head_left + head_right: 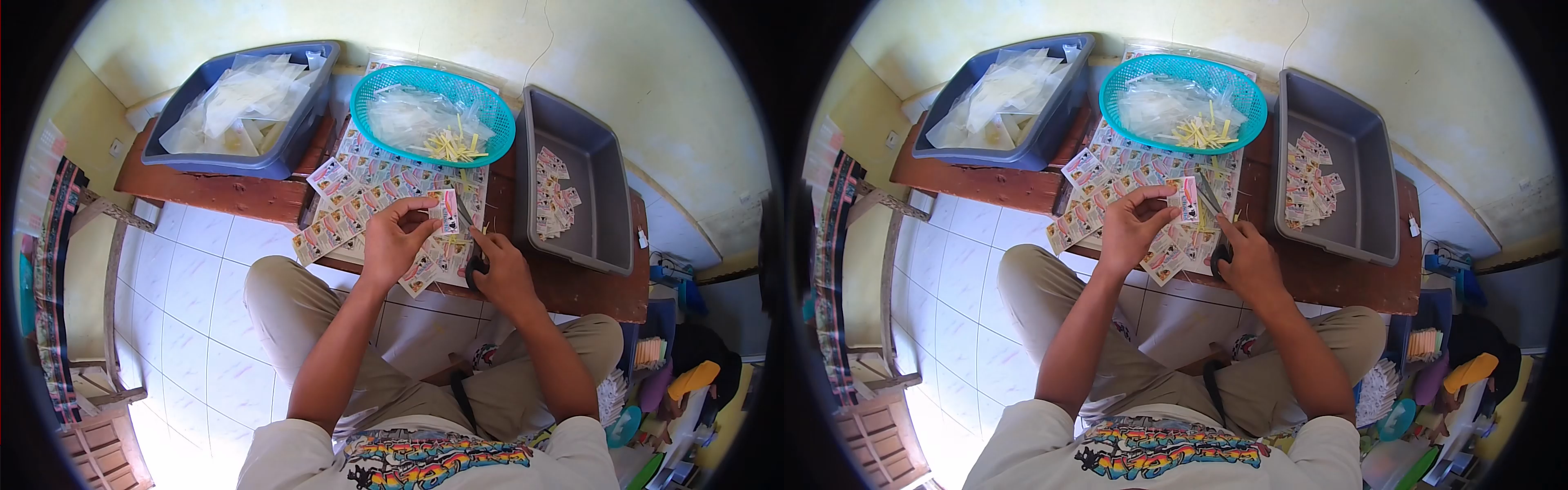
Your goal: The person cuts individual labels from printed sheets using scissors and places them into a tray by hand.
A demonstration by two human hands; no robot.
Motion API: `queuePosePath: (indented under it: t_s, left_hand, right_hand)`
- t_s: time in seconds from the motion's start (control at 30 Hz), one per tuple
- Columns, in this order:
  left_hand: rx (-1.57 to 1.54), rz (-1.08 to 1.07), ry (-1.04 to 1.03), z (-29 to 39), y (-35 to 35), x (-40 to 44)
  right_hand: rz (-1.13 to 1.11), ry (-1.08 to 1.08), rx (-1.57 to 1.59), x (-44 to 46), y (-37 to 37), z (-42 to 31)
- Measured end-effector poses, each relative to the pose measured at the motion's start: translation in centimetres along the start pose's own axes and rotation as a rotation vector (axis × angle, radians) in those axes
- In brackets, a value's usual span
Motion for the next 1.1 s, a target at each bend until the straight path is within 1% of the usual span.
queuePosePath:
  t_s: [0.17,0.3,0.37,0.47,0.57,0.63,0.77,0.83,0.87,1.0,1.07,1.1]
  left_hand:
    - [0.019,-0.012,0.015,0.1,-0.2,0.0]
    - [0.02,-0.013,-0.005,-0.1,-0.1,0.1]
    - [0.034,-0.006,-0.009,0.0,0.0,0.1]
    - [0.033,0.0,-0.007,-0.1,0.1,0.1]
    - [-0.009,0.022,-0.047,-0.6,0.1,0.2]
    - [0.035,0.052,-0.106,-0.6,0.3,0.3]
    - [0.039,0.058,-0.101,-0.3,0.3,0.2]
    - [0.08,0.002,-0.023,0.0,0.2,0.1]
    - [0.081,0.001,-0.024,-0.1,0.3,0.1]
    - [0.12,-0.022,-0.021,0.3,0.5,0.0]
    - [0.139,-0.028,-0.024,0.4,0.3,-0.1]
    - [0.148,-0.027,-0.053,0.5,0.3,-0.1]
  right_hand:
    - [-0.068,-0.053,-0.121,0.3,-0.9,0.2]
    - [-0.086,-0.06,-0.112,0.6,-1.6,0.1]
    - [-0.142,-0.108,-0.158,0.5,-1.5,-0.6]
    - [-0.113,-0.085,-0.223,0.5,-1.7,-0.6]
    - [-0.127,-0.069,-0.245,0.5,-1.3,-1.1]
    - [-0.153,-0.091,-0.243,0.6,-1.2,-1.4]
    - [-0.187,-0.116,-0.24,0.7,-1.1,-1.6]
    - [-0.198,-0.127,-0.227,0.7,-0.7,-1.8]
    - [-0.211,-0.136,-0.215,0.7,-0.5,-1.9]
    - [-0.123,-0.107,-0.142,0.8,0.4,-1.6]
    - [0.041,0.057,0.049,1.5,0.9,-1.1]
    - [0.042,0.053,0.051,1.8,1.2,-1.3]
Point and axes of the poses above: each hand's wrist, its own x-axis towards the middle knuckle, its own y-axis out of the back of the hand, z = x × y, the point moved 4 cm from there along x, towards the middle knuckle, and after that the axes turned 9 degrees about -z, right-handed, at the moved point
